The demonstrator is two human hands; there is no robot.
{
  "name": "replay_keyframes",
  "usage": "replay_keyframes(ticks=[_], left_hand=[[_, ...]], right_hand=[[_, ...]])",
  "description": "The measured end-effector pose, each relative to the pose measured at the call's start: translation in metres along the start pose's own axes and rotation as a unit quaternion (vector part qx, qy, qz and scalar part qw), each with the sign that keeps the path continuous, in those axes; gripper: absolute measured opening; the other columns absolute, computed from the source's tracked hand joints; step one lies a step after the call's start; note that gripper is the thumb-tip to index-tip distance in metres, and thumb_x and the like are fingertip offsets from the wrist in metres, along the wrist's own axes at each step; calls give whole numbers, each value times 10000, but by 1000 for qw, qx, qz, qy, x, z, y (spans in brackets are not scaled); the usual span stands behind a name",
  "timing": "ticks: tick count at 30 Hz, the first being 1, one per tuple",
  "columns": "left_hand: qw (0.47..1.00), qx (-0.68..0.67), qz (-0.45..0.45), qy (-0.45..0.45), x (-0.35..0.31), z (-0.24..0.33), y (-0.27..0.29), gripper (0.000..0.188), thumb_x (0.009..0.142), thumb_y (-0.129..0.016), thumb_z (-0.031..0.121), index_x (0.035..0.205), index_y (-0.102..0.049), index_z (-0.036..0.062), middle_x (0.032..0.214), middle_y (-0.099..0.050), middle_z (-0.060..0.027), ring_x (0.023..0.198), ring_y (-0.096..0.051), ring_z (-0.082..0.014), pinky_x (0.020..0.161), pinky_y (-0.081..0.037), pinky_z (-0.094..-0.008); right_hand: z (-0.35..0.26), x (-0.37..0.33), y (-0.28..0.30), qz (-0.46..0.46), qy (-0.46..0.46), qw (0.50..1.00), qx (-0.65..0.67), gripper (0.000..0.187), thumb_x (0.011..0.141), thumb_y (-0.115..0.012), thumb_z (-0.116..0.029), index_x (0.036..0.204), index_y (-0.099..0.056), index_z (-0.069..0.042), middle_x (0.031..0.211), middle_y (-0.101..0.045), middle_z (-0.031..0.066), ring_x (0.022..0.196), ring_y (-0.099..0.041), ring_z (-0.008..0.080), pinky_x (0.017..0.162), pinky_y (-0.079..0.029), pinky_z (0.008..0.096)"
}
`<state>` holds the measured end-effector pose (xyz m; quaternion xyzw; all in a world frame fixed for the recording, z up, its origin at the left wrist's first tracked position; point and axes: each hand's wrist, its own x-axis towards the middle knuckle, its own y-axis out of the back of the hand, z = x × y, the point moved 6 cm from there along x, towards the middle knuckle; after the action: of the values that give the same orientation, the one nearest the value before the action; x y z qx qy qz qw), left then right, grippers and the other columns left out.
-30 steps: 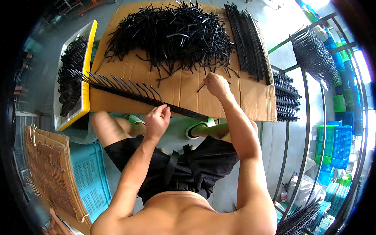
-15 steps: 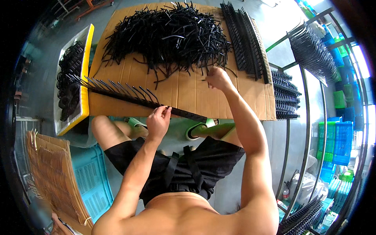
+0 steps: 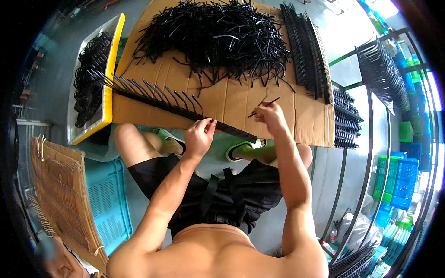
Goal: The person inserts black bristle-like pieces into a long black band, working one at a time. The person occasionally lifts the band to check alignment and continues inserting bristles along its length.
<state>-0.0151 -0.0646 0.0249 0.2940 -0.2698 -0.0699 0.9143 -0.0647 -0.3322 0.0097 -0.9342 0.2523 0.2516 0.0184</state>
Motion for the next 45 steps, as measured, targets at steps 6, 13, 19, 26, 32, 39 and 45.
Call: replay_keyframes(ticks=[6, 13, 19, 26, 32, 39, 45], left_hand=[[999, 18, -9, -34, 1, 3, 1, 134, 861, -692, 190, 858, -690, 56, 756, -686, -96, 652, -662, -270, 579, -525, -356], [999, 12, -24, -43, 3, 4, 0, 84, 870, -643, 150, 864, -657, 68, 760, -661, -106, 684, -646, -308, 607, -520, -390], [999, 10, -27, -39, 2, 4, 0, 84, 866, -618, 139, 879, -655, 65, 779, -662, -114, 709, -646, -321, 628, -523, -408], [998, 28, -35, -36, 0, 2, -3, 93, 840, -621, 129, 897, -662, 68, 812, -669, -113, 736, -649, -320, 650, -528, -408], [996, 68, -38, -43, -2, 5, 1, 120, 850, -644, 164, 923, -679, 75, 811, -681, -91, 688, -653, -282, 617, -529, -382], [999, 31, -25, 2, -13, 20, -3, 167, 853, -711, 237, 891, -703, 74, 793, -706, -63, 630, -669, -207, 560, -531, -331], [997, 52, -29, -40, -6, 26, -8, 117, 837, -689, 170, 855, -684, 54, 779, -688, -101, 689, -664, -294, 615, -533, -378]], right_hand=[[-29, -54, -92, -81, 246, 954, -151, 213, 895, -647, -146, 1013, -644, 32, 841, -678, 114, 744, -665, 198, 666, -528, 303], [-41, -70, -116, -104, 284, 922, -241, 210, 894, -625, -150, 999, -659, 28, 909, -675, 194, 794, -689, 302, 694, -547, 344], [-39, -71, -117, -109, 341, 903, -238, 199, 880, -632, -147, 968, -661, 30, 896, -678, 186, 783, -679, 330, 693, -543, 356], [-36, -73, -119, -53, 330, 905, -264, 168, 869, -633, -140, 928, -657, 16, 883, -667, 184, 789, -654, 363, 678, -530, 382], [-45, -83, -125, -82, 422, 842, -327, 159, 854, -655, -145, 913, -662, 2, 884, -663, 170, 794, -647, 353, 678, -529, 377], [-26, -66, -91, -31, 212, 976, -35, 165, 848, -729, -125, 912, -650, 5, 740, -697, 89, 701, -658, 85, 625, -531, 249], [-25, -67, -95, 19, 262, 954, -144, 184, 833, -748, -157, 847, -640, -9, 705, -688, 82, 637, -648, 104, 588, -517, 262]])
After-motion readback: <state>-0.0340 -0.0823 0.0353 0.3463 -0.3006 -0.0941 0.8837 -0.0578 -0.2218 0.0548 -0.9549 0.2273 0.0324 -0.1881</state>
